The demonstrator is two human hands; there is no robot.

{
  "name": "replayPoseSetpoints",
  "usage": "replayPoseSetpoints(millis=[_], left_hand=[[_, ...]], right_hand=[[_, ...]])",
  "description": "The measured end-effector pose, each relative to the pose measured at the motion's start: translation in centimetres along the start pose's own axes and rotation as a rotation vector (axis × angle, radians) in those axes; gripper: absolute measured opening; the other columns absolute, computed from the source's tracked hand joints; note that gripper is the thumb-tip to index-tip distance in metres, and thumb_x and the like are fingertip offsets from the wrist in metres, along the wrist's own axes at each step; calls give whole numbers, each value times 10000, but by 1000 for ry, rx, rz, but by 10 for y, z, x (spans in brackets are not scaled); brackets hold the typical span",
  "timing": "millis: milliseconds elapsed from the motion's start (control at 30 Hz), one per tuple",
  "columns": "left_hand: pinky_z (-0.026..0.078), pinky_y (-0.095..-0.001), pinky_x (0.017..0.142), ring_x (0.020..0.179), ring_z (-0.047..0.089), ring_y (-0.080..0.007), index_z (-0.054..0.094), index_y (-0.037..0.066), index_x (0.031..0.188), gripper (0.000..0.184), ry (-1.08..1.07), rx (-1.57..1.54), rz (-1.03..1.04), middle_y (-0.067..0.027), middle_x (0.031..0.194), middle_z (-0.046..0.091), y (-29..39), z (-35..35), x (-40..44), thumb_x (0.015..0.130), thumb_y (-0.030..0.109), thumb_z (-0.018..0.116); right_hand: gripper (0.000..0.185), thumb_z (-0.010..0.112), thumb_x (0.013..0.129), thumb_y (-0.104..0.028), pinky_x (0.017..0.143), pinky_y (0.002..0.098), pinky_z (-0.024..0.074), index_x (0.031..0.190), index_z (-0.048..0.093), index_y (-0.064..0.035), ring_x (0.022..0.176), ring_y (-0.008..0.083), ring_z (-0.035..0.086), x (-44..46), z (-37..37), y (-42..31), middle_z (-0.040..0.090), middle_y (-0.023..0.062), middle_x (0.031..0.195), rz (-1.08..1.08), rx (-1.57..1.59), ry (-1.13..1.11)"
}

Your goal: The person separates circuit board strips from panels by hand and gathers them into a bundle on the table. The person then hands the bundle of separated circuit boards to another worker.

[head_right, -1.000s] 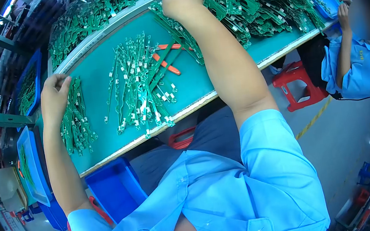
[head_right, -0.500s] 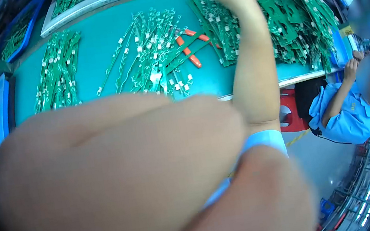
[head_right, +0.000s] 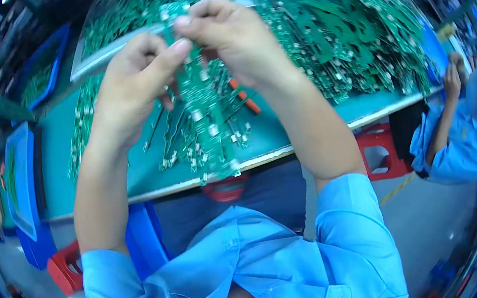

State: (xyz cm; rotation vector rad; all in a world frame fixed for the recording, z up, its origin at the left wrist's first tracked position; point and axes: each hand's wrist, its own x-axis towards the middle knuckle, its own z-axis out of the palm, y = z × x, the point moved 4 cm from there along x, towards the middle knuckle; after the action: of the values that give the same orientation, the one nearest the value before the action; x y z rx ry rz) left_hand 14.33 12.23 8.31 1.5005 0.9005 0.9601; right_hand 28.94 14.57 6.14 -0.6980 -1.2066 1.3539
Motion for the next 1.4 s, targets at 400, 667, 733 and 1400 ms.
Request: replayPoseSetpoints(millis=[400,667,733,1400], left_hand=[[377,-185,554,688,493,-51,532,46,994,209,-135,-133,-34,3,825,555,-29,0,-2,882,215,584],[374,-184,458,556,485,-74,523,53,901,201,-29,-171,-28,-26,711,552,-41,-15,-19,824,168,668],[352,-180,398,492,464,-73,522,47,883,195,-64,-203,-41,-38,669,553,-33,-9,-24,832,175,661],[409,-237,554,643,512,-107,552,71,851,177,104,-365,15,-27,723,559,-36,-36,-5,901,238,588]], right_hand=[[307,659,856,-308,475,225,435,739,594,-32,548,80,545,0,1,9,582,32,635,46,-129,-148],[347,624,872,-351,473,246,392,737,632,-32,525,80,507,-14,22,-5,561,18,586,17,-283,-273],[337,627,873,-350,469,238,376,761,638,-32,525,73,488,-14,25,-1,546,11,582,21,-244,-286],[394,611,864,-390,652,291,463,946,638,-5,750,108,546,16,-23,7,612,37,803,-86,-1069,44]])
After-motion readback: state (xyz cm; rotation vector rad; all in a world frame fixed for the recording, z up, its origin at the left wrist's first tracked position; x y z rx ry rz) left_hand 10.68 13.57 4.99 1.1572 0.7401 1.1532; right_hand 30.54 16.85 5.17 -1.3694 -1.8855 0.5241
